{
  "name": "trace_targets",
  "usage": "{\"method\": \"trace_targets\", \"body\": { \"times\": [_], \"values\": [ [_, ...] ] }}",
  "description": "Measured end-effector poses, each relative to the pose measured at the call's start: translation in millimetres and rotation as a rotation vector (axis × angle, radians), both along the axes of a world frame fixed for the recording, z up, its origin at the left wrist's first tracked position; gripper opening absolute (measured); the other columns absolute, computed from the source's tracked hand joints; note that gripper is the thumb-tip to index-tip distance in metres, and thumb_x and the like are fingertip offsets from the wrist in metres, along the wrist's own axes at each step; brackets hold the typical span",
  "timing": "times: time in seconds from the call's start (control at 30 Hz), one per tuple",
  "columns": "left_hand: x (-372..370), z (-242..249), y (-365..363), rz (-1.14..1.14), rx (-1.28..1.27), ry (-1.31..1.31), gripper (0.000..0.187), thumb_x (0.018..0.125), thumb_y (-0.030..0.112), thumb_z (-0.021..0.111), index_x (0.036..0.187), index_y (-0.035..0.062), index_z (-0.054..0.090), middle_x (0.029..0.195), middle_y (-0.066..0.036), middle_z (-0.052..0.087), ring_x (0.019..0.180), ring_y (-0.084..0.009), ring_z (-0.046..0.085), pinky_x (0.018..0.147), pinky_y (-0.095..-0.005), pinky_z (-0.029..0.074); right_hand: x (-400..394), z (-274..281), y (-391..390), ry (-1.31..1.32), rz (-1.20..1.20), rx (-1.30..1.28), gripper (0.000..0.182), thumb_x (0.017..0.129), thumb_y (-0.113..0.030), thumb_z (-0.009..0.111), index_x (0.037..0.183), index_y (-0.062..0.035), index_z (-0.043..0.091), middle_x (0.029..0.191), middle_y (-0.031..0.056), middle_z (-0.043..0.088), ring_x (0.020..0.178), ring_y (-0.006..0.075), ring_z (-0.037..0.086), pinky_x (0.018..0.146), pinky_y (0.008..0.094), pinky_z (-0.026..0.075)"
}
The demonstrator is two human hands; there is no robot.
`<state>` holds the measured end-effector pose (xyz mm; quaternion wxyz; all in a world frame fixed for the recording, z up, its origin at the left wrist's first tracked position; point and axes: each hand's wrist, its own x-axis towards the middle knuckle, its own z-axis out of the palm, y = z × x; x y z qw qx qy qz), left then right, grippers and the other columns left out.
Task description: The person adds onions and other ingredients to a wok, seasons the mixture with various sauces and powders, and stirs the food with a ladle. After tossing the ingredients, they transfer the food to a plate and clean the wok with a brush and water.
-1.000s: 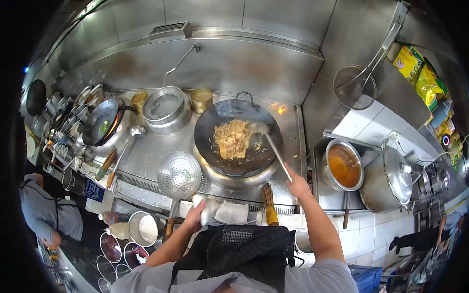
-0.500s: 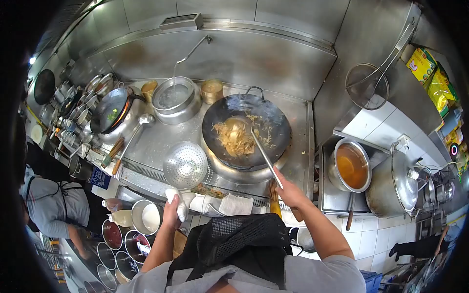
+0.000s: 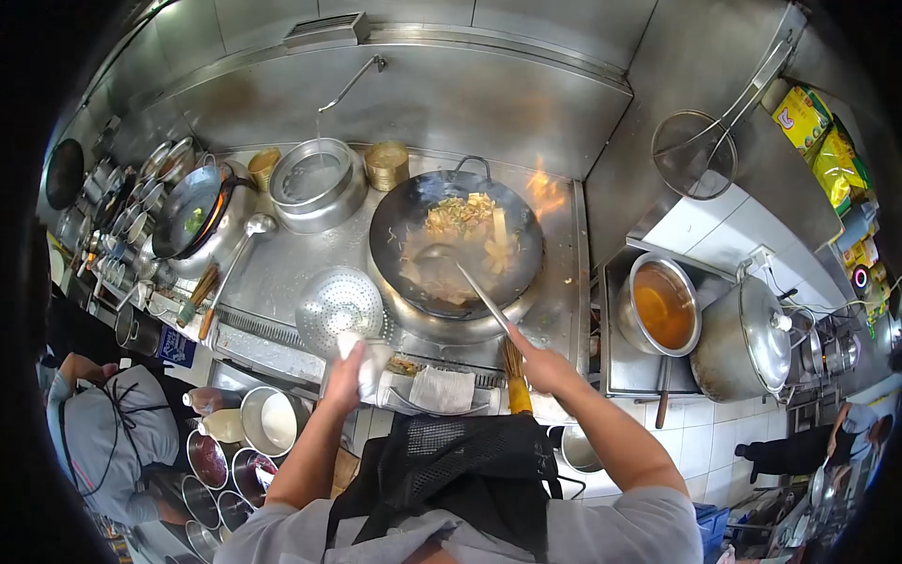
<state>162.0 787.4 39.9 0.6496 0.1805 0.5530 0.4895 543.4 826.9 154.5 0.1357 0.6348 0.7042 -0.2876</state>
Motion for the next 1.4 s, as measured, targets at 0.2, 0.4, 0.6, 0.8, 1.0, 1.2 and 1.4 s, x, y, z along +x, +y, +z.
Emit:
{"method": "trace_targets", "body": {
  "times": [0.2,0.4,0.6,0.8,1.0,1.2,1.4],
  "values": [
    [97.1,-18.0,86.9,-0.258,-0.098,-0.221,0.05,0.096,0.058,0.052,0.118,0.0129,0.055,0.094,-0.005,0.067,0.079,-0.0207,0.067,0.063,-0.0402,0.053,-10.6,-31.3,62.2,-0.124,-0.006,0.263,0.091,0.086,-0.001,0.051,0.157,-0.0365,0.007,0.106,0.0313,0.066,0.096,0.0436,0.067,0.085,0.0512,0.051],
    [116.5,-37.7,148.6,-0.287,-0.085,-0.185,0.037,0.093,0.051,0.061,0.106,0.0159,0.059,0.088,-0.004,0.067,0.073,-0.0215,0.065,0.057,-0.0432,0.048,14.6,44.1,-27.9,-0.153,0.017,0.014,0.096,0.081,0.002,0.053,0.158,-0.0335,0.007,0.102,0.0306,0.066,0.092,0.0422,0.068,0.082,0.0496,0.053],
    [135.2,-34.4,127.6,-0.14,-0.037,-0.152,0.017,0.088,0.022,0.062,0.098,0.0088,0.061,0.079,-0.007,0.066,0.062,-0.0194,0.064,0.048,-0.036,0.048,6.2,-11.0,10.5,-0.052,0.055,0.183,0.094,0.083,0.0,0.052,0.158,-0.0353,0.007,0.098,0.0283,0.068,0.089,0.0418,0.068,0.08,0.0513,0.052],
    [84.1,-13.0,-16.8,-0.176,-0.089,0.016,0.021,0.088,0.012,0.061,0.106,0.0023,0.059,0.084,-0.009,0.063,0.076,-0.0195,0.064,0.064,-0.0364,0.052,9.1,35.6,-35.9,-0.11,-0.034,0.161,0.089,0.087,-0.002,0.051,0.157,-0.0359,0.009,0.102,0.0262,0.068,0.092,0.0408,0.068,0.081,0.0528,0.052],
    [97.8,73.9,74.1,-0.117,-0.116,-0.206,0.013,0.095,0.021,0.055,0.102,0.0098,0.057,0.083,-0.007,0.064,0.069,-0.0209,0.066,0.05,-0.0369,0.049,54.3,107.5,-102.1,0.491,-0.37,-0.347,0.082,0.089,0.001,0.054,0.157,-0.0311,0.022,0.12,0.0226,0.065,0.085,0.0382,0.069,0.077,0.0473,0.052],
    [119.6,-51.4,80.7,-0.147,0.111,-0.152,0.016,0.087,0.013,0.061,0.1,0.0034,0.059,0.083,-0.005,0.063,0.067,-0.017,0.061,0.056,-0.0353,0.047,37.6,3.7,-60.6,0.089,0.054,0.15,0.086,0.088,-0.004,0.053,0.157,-0.038,0.014,0.1,0.0232,0.068,0.083,0.0353,0.069,0.072,0.0468,0.053],
    [72.4,-31.6,-46.5,-0.243,0.158,0.193,0.012,0.088,0.009,0.061,0.097,0.0013,0.061,0.082,-0.008,0.066,0.069,-0.0178,0.064,0.058,-0.034,0.05,32.4,27.9,-76.1,-0.084,-0.005,0.25,0.088,0.087,-0.005,0.055,0.157,-0.0375,0.013,0.093,0.023,0.069,0.083,0.0402,0.068,0.074,0.0521,0.052]
  ]
}}
